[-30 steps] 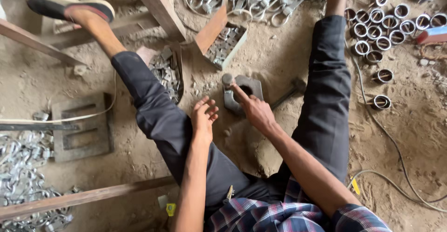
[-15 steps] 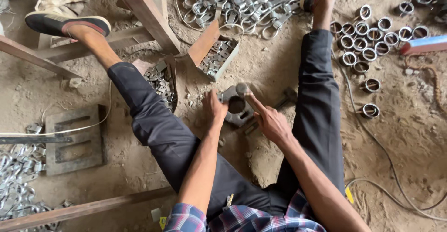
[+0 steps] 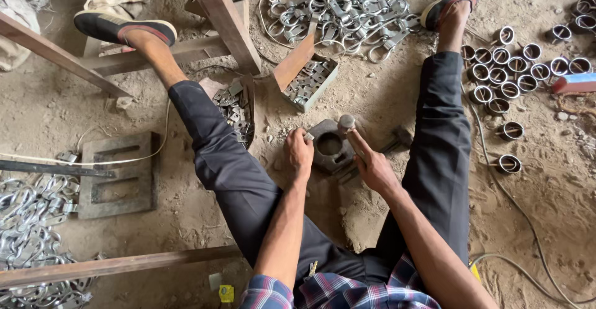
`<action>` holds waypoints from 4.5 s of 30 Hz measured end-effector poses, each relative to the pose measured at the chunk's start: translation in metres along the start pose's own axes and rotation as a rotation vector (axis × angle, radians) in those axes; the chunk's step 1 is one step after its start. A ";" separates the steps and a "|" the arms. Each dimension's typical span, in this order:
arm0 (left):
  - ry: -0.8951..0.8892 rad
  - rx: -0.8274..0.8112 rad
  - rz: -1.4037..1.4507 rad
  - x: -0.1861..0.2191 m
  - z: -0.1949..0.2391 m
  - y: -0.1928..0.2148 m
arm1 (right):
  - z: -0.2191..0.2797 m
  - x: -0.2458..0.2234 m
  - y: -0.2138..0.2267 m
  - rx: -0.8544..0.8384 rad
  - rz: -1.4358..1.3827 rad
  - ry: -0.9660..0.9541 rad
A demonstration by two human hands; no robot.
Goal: The person uses a hammer to drive a metal pin into a metal base while sitting on the ground, handling various metal rings and components.
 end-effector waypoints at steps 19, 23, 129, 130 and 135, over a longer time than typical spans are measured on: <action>-0.277 0.004 0.330 0.029 -0.029 0.008 | 0.004 -0.001 0.001 0.058 -0.028 0.129; -0.294 0.076 0.165 0.047 -0.027 0.027 | 0.002 0.001 -0.003 0.030 -0.027 0.086; 0.831 0.488 0.954 0.042 0.000 0.074 | -0.021 -0.038 -0.054 0.032 -0.201 0.190; 0.832 0.499 0.969 0.044 -0.002 0.078 | -0.023 -0.041 -0.055 0.047 -0.229 0.200; 0.895 0.530 1.011 0.051 -0.004 0.100 | -0.028 -0.049 -0.047 0.042 -0.232 0.133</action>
Point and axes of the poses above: each hand's wrist, its own z-axis away from the middle knuckle, its own y-axis out of the back of the hand, x = y × z, the point moved 4 cm from there along -z, towards the middle knuckle, and after that the axes turned 8 degrees about -y, right-handed, at the moved point
